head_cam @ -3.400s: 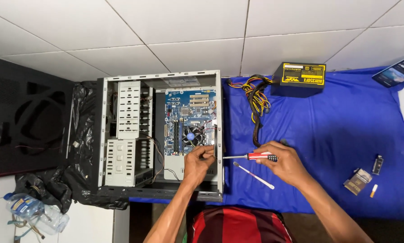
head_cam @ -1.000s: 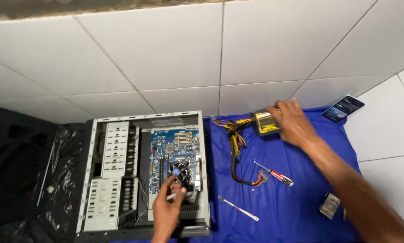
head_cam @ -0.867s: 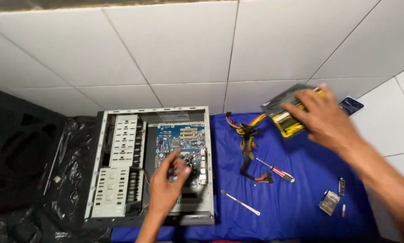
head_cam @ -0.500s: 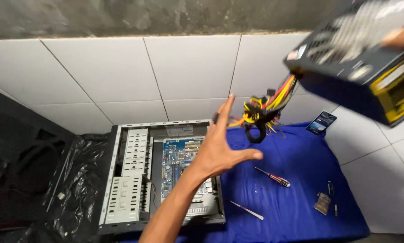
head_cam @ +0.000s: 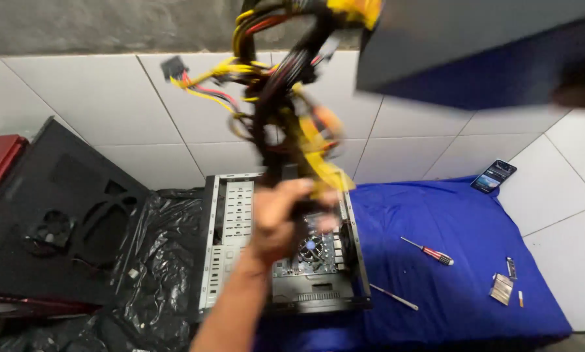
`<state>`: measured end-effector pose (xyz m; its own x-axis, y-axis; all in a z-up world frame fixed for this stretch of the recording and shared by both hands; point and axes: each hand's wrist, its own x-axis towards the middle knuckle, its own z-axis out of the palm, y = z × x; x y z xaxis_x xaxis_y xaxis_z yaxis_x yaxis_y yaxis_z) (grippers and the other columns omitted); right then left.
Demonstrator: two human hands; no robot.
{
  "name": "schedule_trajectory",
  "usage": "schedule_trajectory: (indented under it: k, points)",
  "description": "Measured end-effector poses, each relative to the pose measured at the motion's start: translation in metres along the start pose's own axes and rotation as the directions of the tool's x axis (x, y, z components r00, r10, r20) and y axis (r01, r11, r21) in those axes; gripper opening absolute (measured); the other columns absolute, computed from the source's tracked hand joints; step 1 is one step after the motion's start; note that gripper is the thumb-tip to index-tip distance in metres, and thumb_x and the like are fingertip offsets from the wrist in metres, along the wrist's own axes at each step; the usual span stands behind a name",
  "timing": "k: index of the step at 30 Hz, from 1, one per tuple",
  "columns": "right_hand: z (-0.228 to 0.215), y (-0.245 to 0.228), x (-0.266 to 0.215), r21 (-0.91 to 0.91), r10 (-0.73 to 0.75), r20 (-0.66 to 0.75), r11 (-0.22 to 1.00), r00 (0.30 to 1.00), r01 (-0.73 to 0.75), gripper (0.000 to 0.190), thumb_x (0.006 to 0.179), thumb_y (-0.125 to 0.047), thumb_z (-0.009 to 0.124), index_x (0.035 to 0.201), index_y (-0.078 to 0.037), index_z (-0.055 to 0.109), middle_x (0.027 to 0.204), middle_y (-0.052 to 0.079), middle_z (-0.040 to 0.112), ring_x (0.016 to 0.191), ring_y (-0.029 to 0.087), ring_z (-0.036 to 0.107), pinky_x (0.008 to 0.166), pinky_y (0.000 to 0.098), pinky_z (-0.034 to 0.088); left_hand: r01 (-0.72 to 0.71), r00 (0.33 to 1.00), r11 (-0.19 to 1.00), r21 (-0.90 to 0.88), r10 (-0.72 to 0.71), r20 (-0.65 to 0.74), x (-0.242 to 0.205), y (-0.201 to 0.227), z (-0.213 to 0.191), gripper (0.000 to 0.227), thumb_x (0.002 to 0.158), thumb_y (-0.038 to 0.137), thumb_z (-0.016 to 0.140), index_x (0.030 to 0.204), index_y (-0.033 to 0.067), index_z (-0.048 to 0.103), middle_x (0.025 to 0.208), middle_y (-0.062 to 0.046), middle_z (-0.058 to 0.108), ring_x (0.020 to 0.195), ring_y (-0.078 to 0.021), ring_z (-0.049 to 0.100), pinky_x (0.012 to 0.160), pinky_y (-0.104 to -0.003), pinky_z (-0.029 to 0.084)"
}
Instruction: The person secures a motherboard inside a computer case using a screwdriver, then installs a power supply unit and connects its cables to the motherboard. They attach the side panel to the case and fasten it with screws, finally wiping the exterior of the case with a cloth.
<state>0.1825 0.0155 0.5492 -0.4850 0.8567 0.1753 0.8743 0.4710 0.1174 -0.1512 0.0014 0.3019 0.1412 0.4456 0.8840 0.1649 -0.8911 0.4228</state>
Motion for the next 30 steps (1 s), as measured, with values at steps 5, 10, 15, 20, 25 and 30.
schedule_trajectory:
  k: [5, 10, 15, 20, 25, 30]
  points:
    - [0.0, -0.088, 0.039, 0.013, 0.188, 0.153, 0.981, 0.97, -0.192, 0.108, 0.06, -0.076, 0.073, 0.147, -0.014, 0.051, 0.141, 0.017, 0.057, 0.128, 0.038, 0.054, 0.104, 0.052, 0.043, 0.748, 0.531, 0.38, -0.544, -0.834, 0.148, 0.0, 0.026, -0.141, 0.03, 0.085, 0.012, 0.058, 0.06, 0.008, 0.042, 0.047, -0.009, 0.04, 0.032, -0.0232, 0.048, 0.029, -0.031, 0.031]
    - [0.041, -0.182, 0.089, 0.065, 0.215, 0.474, 0.959, 0.854, -0.277, 0.094, 0.066, -0.08, 0.068, 0.132, -0.013, 0.064, 0.132, 0.012, 0.069, 0.12, 0.035, 0.066, 0.097, 0.0479, 0.052, 0.965, 0.215, 0.234, 0.119, -0.964, 0.155, -0.019, 0.01, -0.197, 0.018, 0.086, 0.008, 0.052, 0.07, 0.0055, 0.042, 0.062, -0.009, 0.047, 0.042, -0.0225, 0.057, 0.049, -0.031, 0.036]
    - [0.095, -0.236, 0.127, 0.123, -0.037, 0.528, 0.992, 0.849, -0.033, 0.07, 0.073, -0.079, 0.072, 0.07, -0.009, 0.072, 0.098, 0.017, 0.071, 0.088, 0.037, 0.069, 0.072, 0.0485, 0.057, 0.978, 0.081, 0.079, 0.194, -0.997, -0.003, -0.043, 0.003, -0.219, 0.031, 0.092, 0.014, 0.053, 0.066, 0.0052, 0.039, 0.053, -0.014, 0.051, 0.041, -0.0246, 0.056, 0.05, -0.034, 0.037]
    - [0.176, -0.238, 0.112, 0.231, -0.173, 0.524, 0.971, 0.834, 0.057, 0.095, 0.072, -0.063, 0.087, 0.134, -0.004, 0.046, 0.128, 0.021, 0.053, 0.106, 0.045, 0.064, 0.084, 0.0574, 0.058, 0.86, -0.004, -0.039, 0.509, -0.998, -0.069, -0.065, 0.026, -0.241, 0.025, 0.086, 0.017, 0.054, 0.065, 0.0033, 0.05, 0.043, -0.019, 0.066, 0.045, -0.0246, 0.062, 0.062, -0.035, 0.045]
    - [0.285, -0.228, 0.07, 0.362, -0.233, 0.512, 0.932, 0.827, 0.039, 0.103, 0.065, -0.046, 0.097, 0.14, -0.009, 0.037, 0.124, 0.018, 0.049, 0.111, 0.043, 0.059, 0.083, 0.0599, 0.056, 0.735, -0.195, -0.162, 0.658, -0.98, -0.022, -0.082, 0.021, -0.203, 0.028, 0.093, 0.037, 0.058, 0.084, 0.0138, 0.071, 0.045, -0.011, 0.067, 0.046, -0.0192, 0.066, 0.061, -0.032, 0.047]
    - [0.373, -0.21, 0.021, 0.42, -0.206, 0.542, 0.906, 0.815, -0.05, 0.103, 0.064, -0.036, 0.098, 0.142, -0.009, 0.036, 0.121, 0.017, 0.047, 0.11, 0.043, 0.058, 0.079, 0.0589, 0.057, 0.601, -0.33, -0.025, 0.799, -0.918, 0.221, -0.097, -0.011, -0.144, 0.028, 0.097, 0.036, 0.056, 0.096, 0.0117, 0.071, 0.07, -0.005, 0.074, 0.047, -0.0161, 0.068, 0.073, -0.034, 0.057]
